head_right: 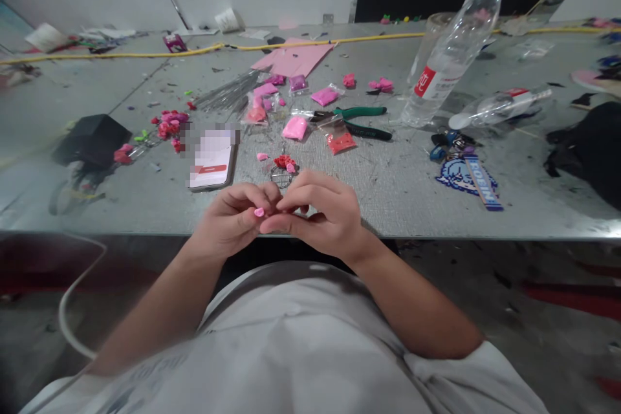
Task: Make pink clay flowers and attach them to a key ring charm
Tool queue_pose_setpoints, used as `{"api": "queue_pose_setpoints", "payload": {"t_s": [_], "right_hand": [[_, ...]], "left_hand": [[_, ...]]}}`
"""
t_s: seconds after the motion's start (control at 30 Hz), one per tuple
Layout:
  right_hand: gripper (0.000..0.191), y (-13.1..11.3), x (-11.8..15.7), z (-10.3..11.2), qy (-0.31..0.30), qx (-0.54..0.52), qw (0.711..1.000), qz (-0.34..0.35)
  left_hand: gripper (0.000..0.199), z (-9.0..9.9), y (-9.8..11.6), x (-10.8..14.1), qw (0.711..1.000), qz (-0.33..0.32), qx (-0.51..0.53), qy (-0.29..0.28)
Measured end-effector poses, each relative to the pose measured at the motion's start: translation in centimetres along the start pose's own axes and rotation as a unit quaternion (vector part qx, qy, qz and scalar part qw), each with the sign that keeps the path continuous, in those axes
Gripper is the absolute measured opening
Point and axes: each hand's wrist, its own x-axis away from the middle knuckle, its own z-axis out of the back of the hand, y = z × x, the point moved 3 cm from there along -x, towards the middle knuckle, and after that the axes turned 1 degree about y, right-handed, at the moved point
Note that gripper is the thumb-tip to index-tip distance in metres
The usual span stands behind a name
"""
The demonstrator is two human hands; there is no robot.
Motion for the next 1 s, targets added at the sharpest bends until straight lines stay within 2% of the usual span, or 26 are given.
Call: {"api": "queue_pose_setpoints", "payload": {"t_s": [0.07,0.1,0.17,0.23,0.33,0.43,0.5,0.57,0.7,0.8,0.83,0.87,0.9,0.93,1.0], "right_hand": [[0.018,0.3,0.2,0.3,0.030,-0.002,0.999,-0.028],[0.017,0.4,0.3,0.5,0.047,-0.005,0.998,-0.049],[0.018,0.8,0.6,0.7,0.072,-0.005,0.993,-0.097],[0.022,1.0,0.8,0.7,0.078,0.011,0.987,-0.137],[0.024,1.0,0.8,0.6,0.074,0.042,0.982,-0.167],[0.024,0.9,0.8,0.5,0.068,0.053,0.980,-0.178],[0.026,0.9,0.8,0.4,0.065,0.057,0.979,-0.183],[0.029,1.0,0.7,0.3,0.062,0.062,0.977,-0.193],[0.024,1.6,-1.1,0.2,0.031,0.063,0.971,-0.227],[0.013,2.1,-4.2,0.2,-0.018,0.083,0.970,-0.230],[0.012,2.3,-5.5,0.3,-0.027,0.086,0.972,-0.217],[0.012,2.6,-6.7,0.4,-0.034,0.090,0.975,-0.201],[0.012,3.0,-7.7,0.4,-0.047,0.093,0.977,-0.185],[0.011,3.6,-8.6,0.4,-0.060,0.093,0.979,-0.171],[0.010,5.3,-9.4,0.2,-0.082,0.107,0.978,-0.161]], "left_hand": [[0.006,1.1,1.0,-0.1,0.990,-0.023,-0.136,0.019],[0.006,1.7,1.5,-0.2,0.975,-0.035,-0.218,0.024],[0.007,2.6,2.1,-0.3,0.927,-0.043,-0.373,0.018],[0.013,3.2,2.3,-0.2,0.881,-0.043,-0.471,0.009],[0.021,3.1,2.1,0.0,0.842,-0.043,-0.537,-0.016],[0.028,2.7,2.1,0.3,0.823,-0.030,-0.564,-0.054],[0.029,3.0,2.5,0.0,0.816,-0.025,-0.575,-0.052],[0.029,3.9,3.2,-0.7,0.797,-0.028,-0.603,-0.026],[0.031,6.1,3.7,-3.7,0.710,-0.015,-0.704,0.026],[0.022,7.5,2.8,-6.1,0.618,0.035,-0.785,0.004],[0.020,7.8,2.5,-6.7,0.596,0.052,-0.802,-0.002],[0.019,8.0,2.3,-7.1,0.585,0.066,-0.809,-0.002],[0.019,8.2,2.2,-7.4,0.585,0.075,-0.807,0.004],[0.019,8.2,2.3,-7.5,0.598,0.079,-0.797,0.016],[0.019,8.1,2.7,-7.4,0.653,0.064,-0.753,0.052]]}}
